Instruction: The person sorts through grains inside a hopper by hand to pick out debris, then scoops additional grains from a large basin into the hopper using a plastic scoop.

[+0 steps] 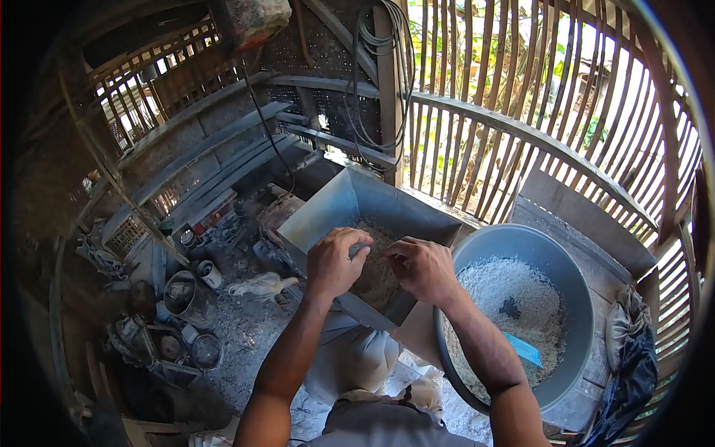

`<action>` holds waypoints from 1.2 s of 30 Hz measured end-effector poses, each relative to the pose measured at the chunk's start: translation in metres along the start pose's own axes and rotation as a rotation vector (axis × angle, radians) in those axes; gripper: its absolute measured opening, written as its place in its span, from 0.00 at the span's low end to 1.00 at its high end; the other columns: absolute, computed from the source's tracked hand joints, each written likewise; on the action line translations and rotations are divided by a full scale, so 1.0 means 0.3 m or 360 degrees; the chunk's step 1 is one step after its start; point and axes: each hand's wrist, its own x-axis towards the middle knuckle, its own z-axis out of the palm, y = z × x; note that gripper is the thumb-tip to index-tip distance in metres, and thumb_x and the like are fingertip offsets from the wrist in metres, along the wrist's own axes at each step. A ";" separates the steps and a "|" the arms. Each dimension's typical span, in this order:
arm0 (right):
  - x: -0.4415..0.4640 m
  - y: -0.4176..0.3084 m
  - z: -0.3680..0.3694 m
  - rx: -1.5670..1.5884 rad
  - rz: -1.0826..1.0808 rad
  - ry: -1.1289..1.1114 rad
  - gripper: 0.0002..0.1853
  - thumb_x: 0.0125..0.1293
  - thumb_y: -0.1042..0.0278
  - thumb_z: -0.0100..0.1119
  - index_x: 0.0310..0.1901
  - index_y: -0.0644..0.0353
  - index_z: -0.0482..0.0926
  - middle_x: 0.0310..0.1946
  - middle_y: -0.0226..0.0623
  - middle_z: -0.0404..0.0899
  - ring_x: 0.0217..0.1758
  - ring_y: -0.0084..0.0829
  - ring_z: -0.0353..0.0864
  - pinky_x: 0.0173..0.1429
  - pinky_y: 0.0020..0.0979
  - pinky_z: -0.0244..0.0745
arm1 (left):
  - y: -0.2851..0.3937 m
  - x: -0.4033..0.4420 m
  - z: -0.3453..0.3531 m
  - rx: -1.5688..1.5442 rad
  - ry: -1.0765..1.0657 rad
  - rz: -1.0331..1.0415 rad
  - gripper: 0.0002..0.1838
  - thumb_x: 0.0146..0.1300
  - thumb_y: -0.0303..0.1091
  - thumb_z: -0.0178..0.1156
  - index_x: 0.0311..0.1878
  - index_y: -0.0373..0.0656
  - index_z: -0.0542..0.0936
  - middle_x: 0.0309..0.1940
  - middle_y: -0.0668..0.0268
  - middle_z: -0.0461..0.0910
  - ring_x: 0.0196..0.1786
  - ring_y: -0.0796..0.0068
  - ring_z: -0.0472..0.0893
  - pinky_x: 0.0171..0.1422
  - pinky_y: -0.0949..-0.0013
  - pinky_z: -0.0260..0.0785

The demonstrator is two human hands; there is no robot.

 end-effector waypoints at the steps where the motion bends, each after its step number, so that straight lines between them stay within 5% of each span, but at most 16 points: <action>1: 0.001 0.001 0.000 0.0001 -0.0001 0.0001 0.08 0.64 0.66 0.63 0.42 0.52 0.88 0.38 0.36 0.86 0.45 0.43 0.86 0.47 0.42 0.79 | 0.001 0.001 -0.001 0.0005 -0.0005 -0.0009 0.07 0.62 0.31 0.66 0.43 0.45 0.86 0.50 0.69 0.87 0.59 0.61 0.82 0.63 0.58 0.74; 6: 0.018 -0.003 -0.005 0.0133 0.0024 0.0048 0.10 0.61 0.72 0.64 0.44 0.57 0.88 0.42 0.39 0.88 0.45 0.37 0.89 0.48 0.37 0.82 | 0.011 0.027 -0.015 0.0016 -0.0061 -0.0054 0.08 0.63 0.30 0.66 0.44 0.43 0.86 0.50 0.66 0.87 0.58 0.62 0.83 0.62 0.59 0.74; 10: 0.040 -0.060 -0.154 0.0295 -0.0155 0.0286 0.09 0.63 0.74 0.64 0.45 0.64 0.86 0.42 0.43 0.88 0.43 0.33 0.90 0.49 0.36 0.82 | 0.057 0.078 -0.139 -0.0309 0.0324 0.0280 0.07 0.63 0.29 0.67 0.44 0.41 0.86 0.46 0.61 0.88 0.52 0.62 0.86 0.56 0.62 0.76; 13: 0.037 -0.109 -0.252 0.0527 -0.0006 0.0532 0.08 0.71 0.72 0.63 0.46 0.64 0.86 0.41 0.42 0.88 0.40 0.31 0.89 0.47 0.33 0.81 | 0.119 0.073 -0.219 -0.0484 0.0541 0.0172 0.07 0.64 0.29 0.66 0.44 0.41 0.86 0.44 0.61 0.89 0.50 0.61 0.87 0.55 0.61 0.77; 15: 0.037 -0.055 -0.171 0.0419 0.0020 0.0582 0.08 0.71 0.69 0.64 0.46 0.62 0.87 0.38 0.42 0.89 0.36 0.31 0.89 0.44 0.32 0.81 | 0.048 0.036 -0.125 -0.0177 0.0364 0.0002 0.08 0.65 0.34 0.67 0.42 0.42 0.88 0.42 0.61 0.89 0.45 0.60 0.87 0.51 0.62 0.77; 17: 0.032 -0.020 -0.060 -0.0037 0.0064 0.0107 0.08 0.71 0.67 0.64 0.45 0.60 0.86 0.35 0.40 0.88 0.34 0.31 0.89 0.41 0.32 0.82 | -0.043 -0.011 0.011 0.0350 0.0035 -0.0006 0.09 0.65 0.37 0.68 0.42 0.43 0.88 0.41 0.62 0.88 0.42 0.61 0.87 0.48 0.62 0.77; 18: 0.021 -0.017 -0.030 -0.0261 0.0091 -0.0143 0.08 0.71 0.66 0.65 0.45 0.60 0.86 0.34 0.40 0.88 0.33 0.31 0.89 0.40 0.32 0.82 | 0.020 0.005 -0.036 0.0195 -0.0057 -0.0226 0.09 0.65 0.39 0.68 0.40 0.44 0.89 0.39 0.63 0.88 0.40 0.62 0.85 0.45 0.63 0.77; 22: 0.034 -0.121 -0.144 0.0289 -0.0058 0.0428 0.07 0.67 0.64 0.65 0.41 0.58 0.83 0.33 0.40 0.86 0.32 0.38 0.87 0.38 0.41 0.79 | 0.095 0.052 -0.178 -0.0239 0.0405 0.0134 0.08 0.66 0.38 0.67 0.39 0.43 0.87 0.38 0.64 0.87 0.40 0.63 0.84 0.43 0.63 0.76; 25: 0.044 -0.096 -0.100 0.0157 -0.0122 0.0461 0.07 0.67 0.65 0.65 0.40 0.58 0.81 0.32 0.39 0.86 0.32 0.40 0.86 0.38 0.41 0.79 | 0.067 0.058 -0.155 -0.0364 0.0601 0.0036 0.08 0.66 0.37 0.66 0.38 0.42 0.86 0.38 0.63 0.87 0.40 0.63 0.85 0.44 0.62 0.76; 27: 0.020 -0.054 0.004 -0.0096 -0.0135 0.0350 0.04 0.68 0.67 0.63 0.39 0.56 0.85 0.32 0.38 0.87 0.33 0.38 0.88 0.39 0.40 0.82 | 0.033 0.021 -0.024 0.0089 0.0177 0.0010 0.08 0.66 0.37 0.66 0.37 0.43 0.85 0.38 0.63 0.87 0.42 0.63 0.86 0.46 0.61 0.77; 29: 0.021 -0.088 -0.016 -0.0029 -0.0037 0.0269 0.04 0.68 0.68 0.63 0.38 0.56 0.85 0.32 0.38 0.87 0.34 0.40 0.88 0.40 0.41 0.82 | -0.005 0.026 -0.040 -0.0209 0.0022 -0.0020 0.08 0.67 0.38 0.64 0.36 0.45 0.85 0.39 0.62 0.87 0.44 0.59 0.86 0.48 0.59 0.77; 34: 0.053 -0.161 -0.142 0.0291 0.0038 0.0471 0.07 0.67 0.67 0.65 0.43 0.57 0.87 0.31 0.42 0.88 0.34 0.39 0.89 0.43 0.39 0.83 | 0.050 0.046 -0.127 -0.0293 0.0390 0.0037 0.08 0.66 0.40 0.65 0.41 0.46 0.87 0.41 0.61 0.87 0.47 0.54 0.85 0.51 0.55 0.77; 36: 0.041 -0.084 -0.057 -0.0174 0.0088 -0.0023 0.07 0.67 0.67 0.66 0.43 0.58 0.87 0.31 0.42 0.88 0.33 0.37 0.89 0.42 0.37 0.83 | -0.029 0.013 0.004 0.0043 0.0164 0.0105 0.09 0.66 0.40 0.66 0.43 0.47 0.87 0.41 0.61 0.86 0.48 0.56 0.85 0.52 0.58 0.77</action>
